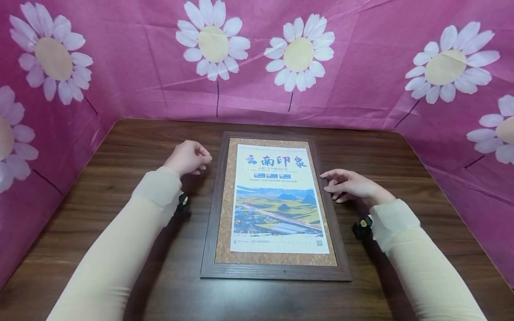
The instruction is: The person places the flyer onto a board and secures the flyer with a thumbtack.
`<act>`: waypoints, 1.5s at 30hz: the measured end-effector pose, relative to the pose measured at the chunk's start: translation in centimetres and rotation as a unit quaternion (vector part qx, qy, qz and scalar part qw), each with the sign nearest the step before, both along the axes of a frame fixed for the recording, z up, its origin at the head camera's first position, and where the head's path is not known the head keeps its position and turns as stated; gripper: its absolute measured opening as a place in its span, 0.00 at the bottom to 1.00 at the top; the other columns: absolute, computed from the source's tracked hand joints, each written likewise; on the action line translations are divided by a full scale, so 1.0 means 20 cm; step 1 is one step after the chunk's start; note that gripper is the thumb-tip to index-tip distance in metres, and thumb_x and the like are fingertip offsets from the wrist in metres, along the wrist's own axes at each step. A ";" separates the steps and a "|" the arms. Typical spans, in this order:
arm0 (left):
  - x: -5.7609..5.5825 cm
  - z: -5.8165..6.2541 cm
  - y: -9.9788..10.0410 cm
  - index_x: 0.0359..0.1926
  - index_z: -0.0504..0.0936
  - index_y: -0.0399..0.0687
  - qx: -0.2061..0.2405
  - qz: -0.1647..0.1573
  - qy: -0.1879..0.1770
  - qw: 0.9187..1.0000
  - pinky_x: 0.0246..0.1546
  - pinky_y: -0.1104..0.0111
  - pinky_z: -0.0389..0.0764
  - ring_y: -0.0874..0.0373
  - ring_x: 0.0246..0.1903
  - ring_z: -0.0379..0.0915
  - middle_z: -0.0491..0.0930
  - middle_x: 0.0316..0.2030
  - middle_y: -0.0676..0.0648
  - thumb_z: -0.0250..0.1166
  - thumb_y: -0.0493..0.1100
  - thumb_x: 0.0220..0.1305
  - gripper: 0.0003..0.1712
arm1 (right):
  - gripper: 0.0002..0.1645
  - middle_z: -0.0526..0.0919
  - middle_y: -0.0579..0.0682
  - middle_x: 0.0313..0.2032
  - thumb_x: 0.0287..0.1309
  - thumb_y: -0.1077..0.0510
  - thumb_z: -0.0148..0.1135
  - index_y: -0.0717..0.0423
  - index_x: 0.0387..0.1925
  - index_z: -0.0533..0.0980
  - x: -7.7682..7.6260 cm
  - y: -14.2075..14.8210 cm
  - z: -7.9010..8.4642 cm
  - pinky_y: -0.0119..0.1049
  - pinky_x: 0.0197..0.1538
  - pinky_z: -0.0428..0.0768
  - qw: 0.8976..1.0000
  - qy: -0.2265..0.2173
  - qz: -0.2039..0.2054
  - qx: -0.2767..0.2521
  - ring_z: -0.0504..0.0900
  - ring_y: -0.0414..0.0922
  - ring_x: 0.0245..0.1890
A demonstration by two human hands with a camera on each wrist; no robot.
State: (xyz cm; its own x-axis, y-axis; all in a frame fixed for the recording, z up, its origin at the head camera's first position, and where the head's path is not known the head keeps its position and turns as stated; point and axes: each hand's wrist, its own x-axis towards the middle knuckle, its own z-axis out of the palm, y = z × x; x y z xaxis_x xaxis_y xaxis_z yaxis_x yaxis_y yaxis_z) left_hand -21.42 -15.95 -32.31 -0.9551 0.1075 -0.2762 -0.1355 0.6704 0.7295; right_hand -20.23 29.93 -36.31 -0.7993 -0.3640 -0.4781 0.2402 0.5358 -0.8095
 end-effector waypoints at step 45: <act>-0.29 -0.05 0.67 0.58 0.78 0.31 0.252 0.042 -0.170 0.952 0.20 0.77 0.77 0.65 0.15 0.72 0.84 0.30 0.42 0.61 0.31 0.68 0.19 | 0.24 0.73 0.49 0.36 0.67 0.57 0.61 0.64 0.60 0.68 0.02 0.01 0.00 0.38 0.36 0.83 0.998 0.043 0.032 0.022 0.77 0.44 0.30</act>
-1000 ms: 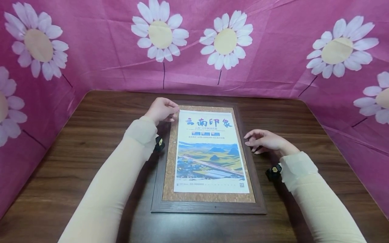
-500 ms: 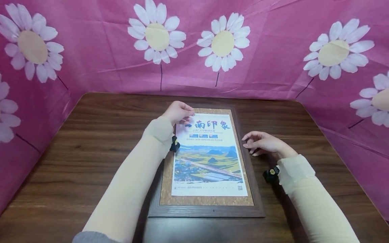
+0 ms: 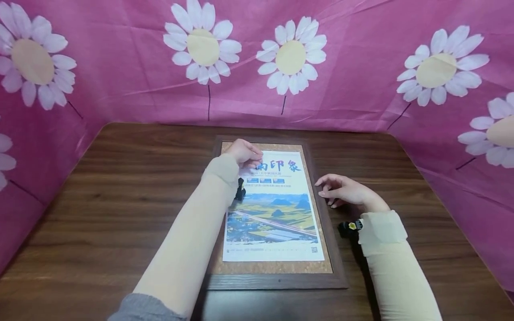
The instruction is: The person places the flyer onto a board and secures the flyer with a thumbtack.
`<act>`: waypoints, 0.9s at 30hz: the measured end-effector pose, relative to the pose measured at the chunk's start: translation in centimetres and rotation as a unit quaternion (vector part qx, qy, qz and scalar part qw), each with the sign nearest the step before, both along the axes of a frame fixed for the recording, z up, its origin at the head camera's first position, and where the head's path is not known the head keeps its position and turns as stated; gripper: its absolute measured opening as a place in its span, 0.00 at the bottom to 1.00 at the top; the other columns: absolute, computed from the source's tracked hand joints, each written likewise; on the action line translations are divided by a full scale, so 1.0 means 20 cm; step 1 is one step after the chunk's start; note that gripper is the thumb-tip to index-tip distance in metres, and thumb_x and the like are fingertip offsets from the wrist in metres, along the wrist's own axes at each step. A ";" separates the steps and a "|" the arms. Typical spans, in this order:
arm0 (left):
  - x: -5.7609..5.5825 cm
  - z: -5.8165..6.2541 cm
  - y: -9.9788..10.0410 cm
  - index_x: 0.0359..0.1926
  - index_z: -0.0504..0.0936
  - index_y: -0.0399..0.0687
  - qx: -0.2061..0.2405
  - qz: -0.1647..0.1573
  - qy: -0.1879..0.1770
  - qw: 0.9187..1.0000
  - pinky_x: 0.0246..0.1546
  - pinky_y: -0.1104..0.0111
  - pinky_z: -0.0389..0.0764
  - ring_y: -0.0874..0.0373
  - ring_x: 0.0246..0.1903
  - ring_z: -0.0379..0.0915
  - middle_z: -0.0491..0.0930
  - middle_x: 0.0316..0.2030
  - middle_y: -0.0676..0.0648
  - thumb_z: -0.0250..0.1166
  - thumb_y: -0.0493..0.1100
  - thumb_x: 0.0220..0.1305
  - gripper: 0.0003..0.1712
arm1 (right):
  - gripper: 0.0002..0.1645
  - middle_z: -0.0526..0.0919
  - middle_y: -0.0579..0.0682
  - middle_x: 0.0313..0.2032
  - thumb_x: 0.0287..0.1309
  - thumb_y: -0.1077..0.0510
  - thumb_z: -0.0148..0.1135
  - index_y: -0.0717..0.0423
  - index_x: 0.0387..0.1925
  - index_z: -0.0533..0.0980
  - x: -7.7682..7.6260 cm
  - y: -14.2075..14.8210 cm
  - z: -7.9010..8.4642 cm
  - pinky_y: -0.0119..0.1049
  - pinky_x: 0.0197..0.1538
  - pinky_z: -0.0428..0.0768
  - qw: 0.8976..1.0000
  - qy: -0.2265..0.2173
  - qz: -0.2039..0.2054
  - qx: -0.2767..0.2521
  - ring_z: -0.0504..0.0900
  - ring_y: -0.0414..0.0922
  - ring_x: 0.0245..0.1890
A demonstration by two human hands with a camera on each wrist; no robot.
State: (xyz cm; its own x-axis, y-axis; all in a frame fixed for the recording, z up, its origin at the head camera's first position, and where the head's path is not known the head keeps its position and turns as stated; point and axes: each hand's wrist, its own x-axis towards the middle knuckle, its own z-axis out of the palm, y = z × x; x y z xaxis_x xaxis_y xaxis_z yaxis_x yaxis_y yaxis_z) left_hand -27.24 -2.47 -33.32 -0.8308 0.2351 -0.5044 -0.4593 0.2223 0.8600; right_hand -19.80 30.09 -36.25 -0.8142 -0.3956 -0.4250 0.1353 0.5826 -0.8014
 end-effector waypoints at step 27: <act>0.04 -0.02 0.00 0.58 0.78 0.34 -0.005 0.021 -0.010 1.000 0.35 0.72 0.85 0.60 0.30 0.84 0.86 0.46 0.39 0.61 0.35 0.69 0.18 | 0.25 0.76 0.48 0.36 0.66 0.57 0.63 0.64 0.59 0.70 0.01 0.01 -0.05 0.39 0.38 0.83 0.999 0.028 -0.026 0.006 0.79 0.45 0.30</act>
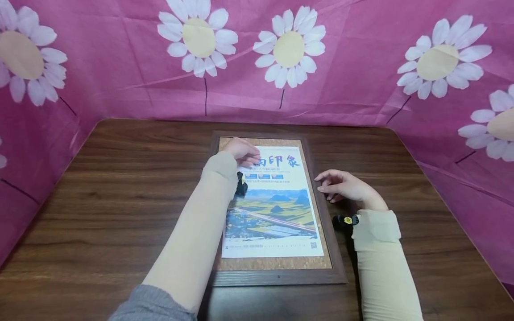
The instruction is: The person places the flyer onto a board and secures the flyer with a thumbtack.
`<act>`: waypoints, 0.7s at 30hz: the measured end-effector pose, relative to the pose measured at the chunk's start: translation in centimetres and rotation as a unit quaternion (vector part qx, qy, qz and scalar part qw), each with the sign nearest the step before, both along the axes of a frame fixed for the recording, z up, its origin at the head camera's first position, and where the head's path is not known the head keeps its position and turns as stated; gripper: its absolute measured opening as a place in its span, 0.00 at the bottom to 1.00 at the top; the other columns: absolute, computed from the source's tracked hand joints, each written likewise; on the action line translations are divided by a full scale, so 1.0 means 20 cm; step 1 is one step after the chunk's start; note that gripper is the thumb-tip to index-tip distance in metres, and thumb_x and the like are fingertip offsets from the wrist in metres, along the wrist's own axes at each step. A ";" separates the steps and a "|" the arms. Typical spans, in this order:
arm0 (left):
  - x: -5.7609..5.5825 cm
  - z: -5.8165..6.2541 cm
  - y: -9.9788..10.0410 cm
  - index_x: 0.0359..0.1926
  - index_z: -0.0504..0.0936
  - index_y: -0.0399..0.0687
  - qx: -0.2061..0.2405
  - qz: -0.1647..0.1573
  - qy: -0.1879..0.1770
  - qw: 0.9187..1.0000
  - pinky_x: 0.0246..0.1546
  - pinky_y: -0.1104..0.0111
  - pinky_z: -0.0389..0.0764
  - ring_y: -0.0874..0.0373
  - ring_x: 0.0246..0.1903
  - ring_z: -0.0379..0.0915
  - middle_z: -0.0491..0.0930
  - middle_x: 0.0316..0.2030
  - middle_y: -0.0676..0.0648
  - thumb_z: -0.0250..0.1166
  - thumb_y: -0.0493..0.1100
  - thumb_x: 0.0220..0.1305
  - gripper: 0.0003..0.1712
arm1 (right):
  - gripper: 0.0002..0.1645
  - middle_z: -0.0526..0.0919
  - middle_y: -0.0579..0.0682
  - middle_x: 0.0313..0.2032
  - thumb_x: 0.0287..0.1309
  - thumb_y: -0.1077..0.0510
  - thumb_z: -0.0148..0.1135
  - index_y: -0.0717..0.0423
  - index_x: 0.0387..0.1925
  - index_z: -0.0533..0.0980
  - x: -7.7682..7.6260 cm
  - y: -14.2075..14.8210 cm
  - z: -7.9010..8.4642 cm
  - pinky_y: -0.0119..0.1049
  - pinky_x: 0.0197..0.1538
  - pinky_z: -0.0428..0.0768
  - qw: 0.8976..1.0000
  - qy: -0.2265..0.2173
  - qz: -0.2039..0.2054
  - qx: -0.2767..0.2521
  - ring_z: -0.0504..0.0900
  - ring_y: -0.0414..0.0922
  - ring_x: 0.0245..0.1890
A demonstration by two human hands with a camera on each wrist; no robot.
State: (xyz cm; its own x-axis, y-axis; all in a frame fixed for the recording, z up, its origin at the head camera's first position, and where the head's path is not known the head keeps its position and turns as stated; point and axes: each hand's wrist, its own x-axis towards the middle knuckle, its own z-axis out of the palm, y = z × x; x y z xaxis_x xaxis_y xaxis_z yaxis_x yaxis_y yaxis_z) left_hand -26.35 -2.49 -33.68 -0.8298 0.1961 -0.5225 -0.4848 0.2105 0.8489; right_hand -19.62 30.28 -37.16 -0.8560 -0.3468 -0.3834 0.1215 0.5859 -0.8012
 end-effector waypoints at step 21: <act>-0.09 -0.13 0.01 0.46 0.82 0.35 -0.030 0.005 0.001 1.000 0.18 0.76 0.79 0.65 0.16 0.78 0.82 0.21 0.48 0.64 0.38 0.68 0.10 | 0.25 0.77 0.48 0.34 0.65 0.58 0.63 0.65 0.60 0.70 0.01 -0.01 0.00 0.39 0.37 0.83 1.000 -0.005 -0.015 -0.010 0.79 0.43 0.28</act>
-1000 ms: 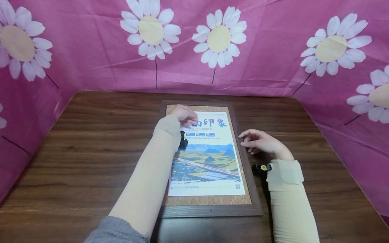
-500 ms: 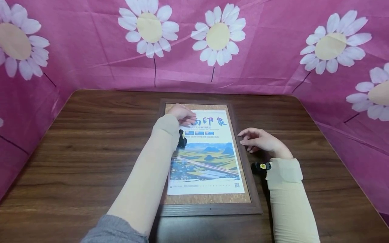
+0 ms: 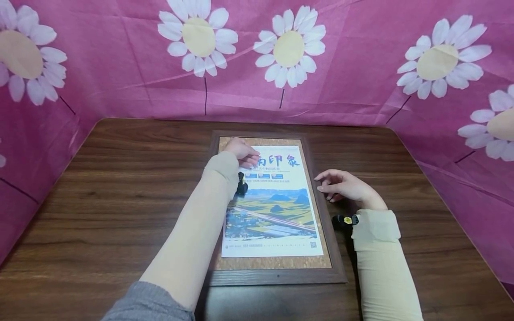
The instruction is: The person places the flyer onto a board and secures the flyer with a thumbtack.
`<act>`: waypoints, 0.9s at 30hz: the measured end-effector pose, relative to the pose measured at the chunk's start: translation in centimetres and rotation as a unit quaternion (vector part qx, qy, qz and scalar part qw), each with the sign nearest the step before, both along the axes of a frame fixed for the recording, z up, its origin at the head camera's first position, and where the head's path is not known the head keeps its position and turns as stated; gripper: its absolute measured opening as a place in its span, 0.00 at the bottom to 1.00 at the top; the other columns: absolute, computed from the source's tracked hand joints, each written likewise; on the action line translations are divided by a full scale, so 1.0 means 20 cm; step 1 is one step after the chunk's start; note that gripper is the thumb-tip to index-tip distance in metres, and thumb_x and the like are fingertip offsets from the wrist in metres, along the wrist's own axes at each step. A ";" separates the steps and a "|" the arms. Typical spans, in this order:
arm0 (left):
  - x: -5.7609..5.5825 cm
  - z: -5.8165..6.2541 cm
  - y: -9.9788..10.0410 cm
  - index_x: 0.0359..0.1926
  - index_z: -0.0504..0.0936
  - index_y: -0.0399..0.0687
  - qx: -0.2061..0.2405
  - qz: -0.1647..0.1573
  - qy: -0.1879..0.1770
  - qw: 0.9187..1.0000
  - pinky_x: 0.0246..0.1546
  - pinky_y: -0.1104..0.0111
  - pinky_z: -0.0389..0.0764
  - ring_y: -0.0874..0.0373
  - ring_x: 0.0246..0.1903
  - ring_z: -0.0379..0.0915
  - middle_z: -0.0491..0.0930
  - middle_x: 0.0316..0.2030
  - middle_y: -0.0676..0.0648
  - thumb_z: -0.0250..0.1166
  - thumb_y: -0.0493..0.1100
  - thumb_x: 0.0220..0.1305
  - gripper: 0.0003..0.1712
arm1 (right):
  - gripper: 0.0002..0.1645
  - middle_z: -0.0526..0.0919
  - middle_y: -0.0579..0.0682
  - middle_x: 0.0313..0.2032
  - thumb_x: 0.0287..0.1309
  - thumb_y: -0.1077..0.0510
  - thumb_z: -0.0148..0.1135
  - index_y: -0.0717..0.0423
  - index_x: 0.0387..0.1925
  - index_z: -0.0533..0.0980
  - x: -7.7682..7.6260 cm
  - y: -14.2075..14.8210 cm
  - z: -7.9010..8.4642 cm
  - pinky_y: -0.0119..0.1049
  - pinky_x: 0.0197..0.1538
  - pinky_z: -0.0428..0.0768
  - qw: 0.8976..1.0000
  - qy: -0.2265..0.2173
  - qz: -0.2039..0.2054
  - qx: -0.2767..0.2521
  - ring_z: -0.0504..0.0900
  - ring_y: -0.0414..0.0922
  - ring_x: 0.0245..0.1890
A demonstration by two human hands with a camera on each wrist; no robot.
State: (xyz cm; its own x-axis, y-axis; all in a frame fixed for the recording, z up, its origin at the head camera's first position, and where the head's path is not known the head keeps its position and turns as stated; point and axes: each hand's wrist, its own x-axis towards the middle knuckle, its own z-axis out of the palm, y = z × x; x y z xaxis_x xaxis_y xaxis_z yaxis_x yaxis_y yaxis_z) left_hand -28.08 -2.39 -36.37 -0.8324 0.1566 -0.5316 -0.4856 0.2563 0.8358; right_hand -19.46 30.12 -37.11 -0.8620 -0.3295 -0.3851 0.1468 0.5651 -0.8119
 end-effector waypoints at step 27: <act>0.07 0.05 -0.09 0.65 0.67 0.31 0.114 -0.021 0.000 0.993 0.49 0.65 0.84 0.55 0.36 0.84 0.80 0.49 0.36 0.57 0.45 0.74 0.26 | 0.24 0.82 0.43 0.36 0.67 0.56 0.61 0.66 0.59 0.72 0.00 -0.03 0.01 0.37 0.39 0.85 0.997 0.049 -0.061 -0.022 0.83 0.41 0.32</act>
State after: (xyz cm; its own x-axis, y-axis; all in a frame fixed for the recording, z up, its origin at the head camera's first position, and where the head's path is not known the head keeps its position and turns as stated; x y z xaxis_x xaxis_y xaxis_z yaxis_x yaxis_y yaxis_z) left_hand -26.78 -4.24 -35.38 -0.8225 0.3071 -0.4787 -0.4788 0.0804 0.8742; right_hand -19.49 29.51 -36.88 -0.9295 -0.2338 -0.2851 0.1317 0.5119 -0.8489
